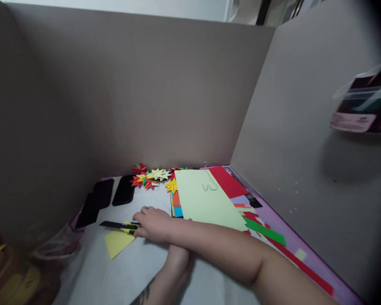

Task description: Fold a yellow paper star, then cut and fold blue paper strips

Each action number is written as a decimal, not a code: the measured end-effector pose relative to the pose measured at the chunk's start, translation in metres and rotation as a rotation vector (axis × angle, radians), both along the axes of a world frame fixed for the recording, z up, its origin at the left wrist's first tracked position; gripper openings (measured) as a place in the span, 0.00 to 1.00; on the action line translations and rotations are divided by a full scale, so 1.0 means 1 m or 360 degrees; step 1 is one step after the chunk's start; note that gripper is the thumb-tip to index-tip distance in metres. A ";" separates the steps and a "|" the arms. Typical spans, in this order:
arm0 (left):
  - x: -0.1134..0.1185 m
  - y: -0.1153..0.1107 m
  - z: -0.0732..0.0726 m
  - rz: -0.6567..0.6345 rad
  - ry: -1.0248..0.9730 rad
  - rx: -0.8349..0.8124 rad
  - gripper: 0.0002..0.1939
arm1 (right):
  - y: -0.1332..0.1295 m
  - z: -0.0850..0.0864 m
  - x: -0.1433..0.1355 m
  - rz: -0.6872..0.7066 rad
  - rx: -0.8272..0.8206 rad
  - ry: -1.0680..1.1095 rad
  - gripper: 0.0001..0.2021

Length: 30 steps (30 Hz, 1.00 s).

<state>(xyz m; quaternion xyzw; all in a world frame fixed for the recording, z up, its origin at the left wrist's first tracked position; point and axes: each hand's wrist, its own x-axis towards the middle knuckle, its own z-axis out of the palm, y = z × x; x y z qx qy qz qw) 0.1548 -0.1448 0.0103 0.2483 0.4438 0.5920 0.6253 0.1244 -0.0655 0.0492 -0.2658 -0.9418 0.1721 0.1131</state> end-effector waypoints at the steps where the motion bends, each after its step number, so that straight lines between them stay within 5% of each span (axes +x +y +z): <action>1: 0.000 -0.002 0.000 0.0002 -0.0141 -0.0019 0.17 | -0.001 0.004 0.010 0.0020 -0.0028 0.0160 0.18; 5: -0.002 0.001 0.002 -0.0086 -0.0460 0.0048 0.19 | -0.014 0.022 0.090 0.0182 -0.0071 0.0645 0.20; 9: 0.000 0.005 0.003 -0.0181 -0.0467 -0.0034 0.18 | -0.033 0.015 0.177 -0.0029 0.0043 0.0204 0.39; 12: 0.010 0.000 0.007 -0.0338 -0.0493 0.0006 0.25 | -0.042 -0.008 0.220 -0.0561 0.0145 0.0126 0.30; 16: 0.019 -0.005 0.017 -0.0755 -0.0383 0.0218 0.30 | -0.051 -0.030 0.262 -0.0985 0.0271 0.0575 0.20; 21: 0.009 0.018 0.020 -0.0498 -0.0467 0.0003 0.29 | -0.062 -0.035 0.299 -0.1113 0.0255 0.0918 0.09; 25: 0.011 0.026 0.016 -0.0320 -0.0564 -0.0201 0.24 | -0.065 -0.047 0.305 -0.1795 -0.0341 0.1860 0.21; 28: 0.021 0.009 0.015 -0.0399 -0.0588 -0.0246 0.28 | -0.067 -0.050 0.306 -0.1964 -0.0937 0.2421 0.21; 30: 0.026 -0.007 0.015 -0.0505 -0.0575 -0.0297 0.32 | -0.075 -0.047 0.307 -0.1974 -0.1159 0.2435 0.21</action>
